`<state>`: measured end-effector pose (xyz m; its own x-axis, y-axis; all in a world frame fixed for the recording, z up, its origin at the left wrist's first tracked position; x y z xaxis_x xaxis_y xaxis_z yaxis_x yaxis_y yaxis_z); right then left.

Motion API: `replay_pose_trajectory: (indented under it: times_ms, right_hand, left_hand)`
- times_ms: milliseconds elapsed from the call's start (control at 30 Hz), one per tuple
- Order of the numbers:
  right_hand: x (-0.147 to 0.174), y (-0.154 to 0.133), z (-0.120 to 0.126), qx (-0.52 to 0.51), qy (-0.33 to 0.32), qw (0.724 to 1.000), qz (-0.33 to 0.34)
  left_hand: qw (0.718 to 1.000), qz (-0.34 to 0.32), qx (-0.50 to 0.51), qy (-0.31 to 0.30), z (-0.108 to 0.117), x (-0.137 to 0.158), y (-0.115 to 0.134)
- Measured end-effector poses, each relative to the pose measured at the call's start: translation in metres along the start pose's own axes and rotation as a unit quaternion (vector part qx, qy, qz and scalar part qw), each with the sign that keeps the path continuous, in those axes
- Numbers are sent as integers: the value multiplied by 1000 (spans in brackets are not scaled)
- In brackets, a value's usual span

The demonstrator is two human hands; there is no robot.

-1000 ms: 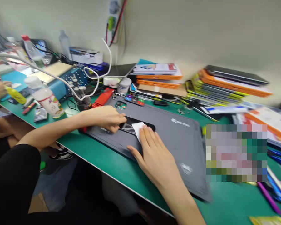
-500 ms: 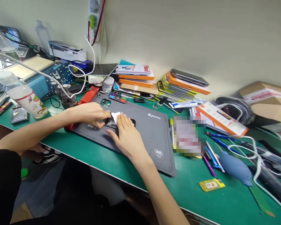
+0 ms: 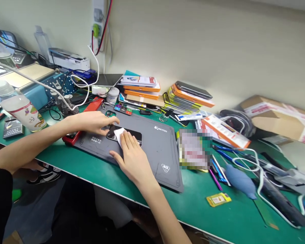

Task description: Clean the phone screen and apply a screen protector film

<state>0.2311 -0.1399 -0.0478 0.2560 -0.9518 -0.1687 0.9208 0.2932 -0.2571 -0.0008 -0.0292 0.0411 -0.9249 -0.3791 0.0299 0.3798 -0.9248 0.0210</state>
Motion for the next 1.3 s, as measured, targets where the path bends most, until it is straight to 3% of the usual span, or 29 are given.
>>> replay_pose_trajectory:
  times_ms: [100,233,400,633,900,1300]
  right_hand:
    - [18,16,1,3,6,1000,-12]
    - [18,33,7,4,-2,999,-39]
    - [18,25,4,17,11,999,-34]
    - [18,5,-5,13,31,999,-9]
    - [25,19,2,44,59,997,17]
    - [20,8,8,80,87,991,66]
  left_hand:
    - [998,30,31,40,-10,-5,-7]
    - [990,83,44,101,-23,-11,-13]
    - [977,117,87,158,-31,-12,-20]
    - [969,120,106,189,-33,-10,-19]
    - [962,130,133,198,-32,-10,-16]
    - [955,136,142,220,-34,-11,-14]
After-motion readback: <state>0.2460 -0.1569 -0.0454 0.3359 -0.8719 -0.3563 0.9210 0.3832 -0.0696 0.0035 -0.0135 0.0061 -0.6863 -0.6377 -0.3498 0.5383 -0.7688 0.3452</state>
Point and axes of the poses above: each hand's wrist, its own x-axis away from the middle knuckle, its own z-axis out of the back of the hand, y = z × x, the point moved 1 cm from there along -x, towards the middle knuckle, and after that the axes turned 11 degrees about -z, right-handed, at the moved point
